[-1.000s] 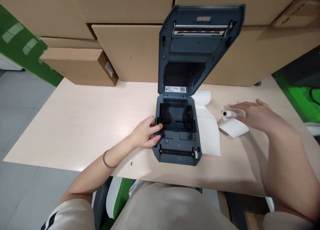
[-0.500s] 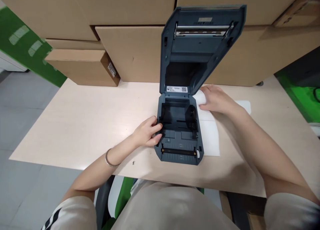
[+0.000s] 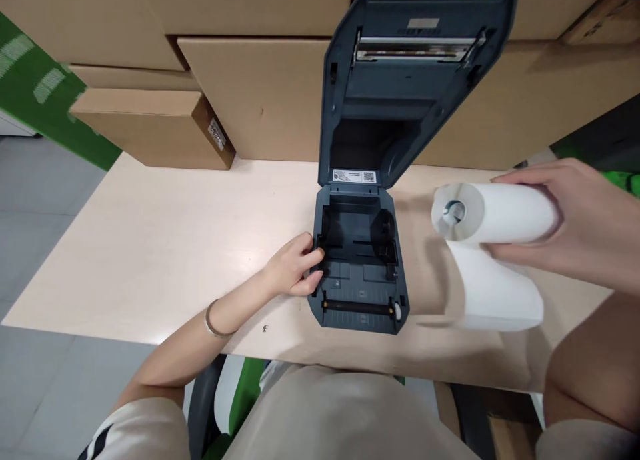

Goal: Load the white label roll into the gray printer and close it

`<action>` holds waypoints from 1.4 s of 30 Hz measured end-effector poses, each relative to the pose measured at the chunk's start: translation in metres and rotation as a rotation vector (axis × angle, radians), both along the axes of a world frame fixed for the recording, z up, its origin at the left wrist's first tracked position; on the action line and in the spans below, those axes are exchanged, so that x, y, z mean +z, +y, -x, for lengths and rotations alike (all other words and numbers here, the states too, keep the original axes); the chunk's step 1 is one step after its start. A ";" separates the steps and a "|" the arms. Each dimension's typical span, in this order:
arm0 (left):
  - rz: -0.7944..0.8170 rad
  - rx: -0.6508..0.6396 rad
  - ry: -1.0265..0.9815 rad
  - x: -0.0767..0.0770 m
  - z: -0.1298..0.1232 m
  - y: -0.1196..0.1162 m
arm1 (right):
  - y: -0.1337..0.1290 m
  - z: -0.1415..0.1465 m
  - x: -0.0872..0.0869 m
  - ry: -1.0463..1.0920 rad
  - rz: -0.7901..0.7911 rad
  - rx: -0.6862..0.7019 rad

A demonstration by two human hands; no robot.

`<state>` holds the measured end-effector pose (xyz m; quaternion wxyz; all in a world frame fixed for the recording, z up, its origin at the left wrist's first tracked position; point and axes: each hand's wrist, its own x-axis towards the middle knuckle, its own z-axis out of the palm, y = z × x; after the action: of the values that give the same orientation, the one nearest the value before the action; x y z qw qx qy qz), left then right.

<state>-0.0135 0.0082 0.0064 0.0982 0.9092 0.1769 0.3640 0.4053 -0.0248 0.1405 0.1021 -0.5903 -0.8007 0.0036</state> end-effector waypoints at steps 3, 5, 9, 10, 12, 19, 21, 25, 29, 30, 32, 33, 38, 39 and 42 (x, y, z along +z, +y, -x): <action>-0.024 0.000 -0.005 0.001 0.000 0.000 | -0.010 0.039 0.010 0.071 0.007 0.080; -0.033 0.004 -0.008 0.002 -0.001 0.000 | -0.010 0.071 0.010 0.109 0.036 0.166; -0.025 0.000 -0.002 0.002 -0.001 -0.001 | 0.002 0.118 -0.001 0.117 0.109 0.299; -0.019 0.000 0.000 0.002 0.000 -0.001 | 0.007 0.125 -0.005 0.100 0.115 0.315; -0.007 0.002 -0.002 0.002 -0.001 0.000 | 0.018 0.136 -0.014 0.051 0.134 0.327; -0.004 -0.003 -0.020 0.000 -0.001 0.000 | 0.047 0.153 -0.046 -0.072 0.238 0.312; -0.002 -0.006 -0.018 0.000 -0.001 0.000 | 0.048 0.152 -0.052 -0.094 0.226 0.331; 0.008 -0.002 -0.007 -0.001 -0.001 0.000 | 0.032 0.150 -0.051 -0.095 0.048 0.395; 0.025 -0.001 0.006 -0.001 0.000 -0.001 | -0.005 0.159 -0.040 -0.018 -0.177 0.490; 0.024 -0.002 0.004 -0.001 0.000 -0.001 | -0.016 0.163 -0.038 0.001 -0.204 0.508; 0.025 -0.004 -0.003 0.000 0.000 -0.001 | -0.038 0.173 -0.036 0.019 -0.213 0.522; 0.030 -0.004 -0.008 0.000 0.000 -0.001 | -0.048 0.178 -0.036 0.019 -0.207 0.526; 0.051 -0.009 -0.022 0.000 0.001 -0.003 | -0.078 0.191 -0.049 -0.025 -0.190 0.564; 0.049 -0.007 -0.022 0.000 0.001 -0.003 | -0.080 0.191 -0.051 -0.033 -0.185 0.571; 0.011 0.012 -0.020 0.000 0.004 -0.004 | -0.084 0.188 -0.049 -0.036 -0.128 0.610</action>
<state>-0.0170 0.0038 0.0065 0.1026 0.9038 0.1831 0.3728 0.2171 -0.1083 0.0917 0.1189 -0.3151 -0.9412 -0.0269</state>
